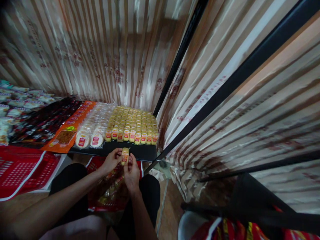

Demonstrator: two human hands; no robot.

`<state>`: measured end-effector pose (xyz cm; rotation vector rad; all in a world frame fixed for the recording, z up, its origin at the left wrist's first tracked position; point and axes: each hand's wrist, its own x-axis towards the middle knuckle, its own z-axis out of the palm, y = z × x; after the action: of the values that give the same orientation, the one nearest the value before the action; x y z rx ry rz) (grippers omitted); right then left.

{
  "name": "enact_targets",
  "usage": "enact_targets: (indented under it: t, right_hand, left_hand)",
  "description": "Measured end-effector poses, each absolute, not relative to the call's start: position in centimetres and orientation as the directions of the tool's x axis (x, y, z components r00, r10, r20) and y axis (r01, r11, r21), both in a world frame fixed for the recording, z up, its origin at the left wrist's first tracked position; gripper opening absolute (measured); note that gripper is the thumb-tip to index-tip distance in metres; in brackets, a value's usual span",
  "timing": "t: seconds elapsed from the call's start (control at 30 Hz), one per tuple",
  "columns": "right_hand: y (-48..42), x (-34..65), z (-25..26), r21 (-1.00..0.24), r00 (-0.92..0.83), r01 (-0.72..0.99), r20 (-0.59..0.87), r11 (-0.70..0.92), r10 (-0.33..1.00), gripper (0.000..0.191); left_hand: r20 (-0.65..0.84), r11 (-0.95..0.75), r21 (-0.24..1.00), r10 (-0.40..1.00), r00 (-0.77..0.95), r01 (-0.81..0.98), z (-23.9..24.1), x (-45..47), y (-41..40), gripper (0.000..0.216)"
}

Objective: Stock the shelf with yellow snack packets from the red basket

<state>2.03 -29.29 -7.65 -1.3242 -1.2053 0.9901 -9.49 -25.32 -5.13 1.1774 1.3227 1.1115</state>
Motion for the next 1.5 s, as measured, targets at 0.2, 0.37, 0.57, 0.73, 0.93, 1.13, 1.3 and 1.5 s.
enact_targets:
  t: [0.2,0.37,0.57,0.73,0.93,1.13,1.3,1.5]
  right_hand:
    - [-27.9,0.4,-6.9,-0.985,0.045,0.140,0.109,0.102,0.993,0.049]
    - [-26.0,-1.9,-6.4,-0.990,0.019,0.094,0.103,0.101,0.995,0.053]
    - [-23.6,-4.6,-6.6,-0.990,-0.041,0.062,0.127,0.130,0.991,0.056]
    - [-22.3,-6.3,-7.6,-0.985,-0.016,0.075,0.152,0.152,0.988,0.053]
    - [-21.4,-7.2,-8.4,-0.977,-0.002,0.127,0.171,0.170,0.985,0.055]
    - [-21.0,-7.8,-8.7,-0.930,0.016,0.323,0.190,0.175,0.982,0.061]
    - [-21.0,-8.1,-8.6,-0.896,0.021,0.412,0.192,0.166,0.981,0.067]
    - [-21.7,-8.4,-8.1,-0.867,0.065,0.456,0.258,0.202,0.964,0.060]
  left_hand:
    - [0.037,0.003,0.944,0.993,-0.115,0.330,-5.0,-11.0,-24.5,0.030]
    - [0.114,-0.021,0.889,0.978,-0.177,0.457,-4.8,-12.9,-23.5,0.032]
    - [0.180,-0.007,0.830,0.950,-0.255,0.557,-4.7,-15.0,-22.3,0.033]
    - [0.206,0.021,0.795,0.931,-0.303,0.607,-5.0,-16.1,-21.5,0.035]
    - [0.249,0.002,0.735,0.929,-0.273,0.678,-5.0,-16.5,-20.9,0.037]
    - [0.324,-0.070,0.691,0.920,-0.222,0.719,-5.3,-17.1,-20.9,0.040]
    - [0.354,-0.106,0.683,0.913,-0.201,0.723,-5.6,-17.4,-21.0,0.040]
    - [0.376,-0.151,0.663,0.914,-0.152,0.733,-7.1,-17.8,-21.1,0.033]
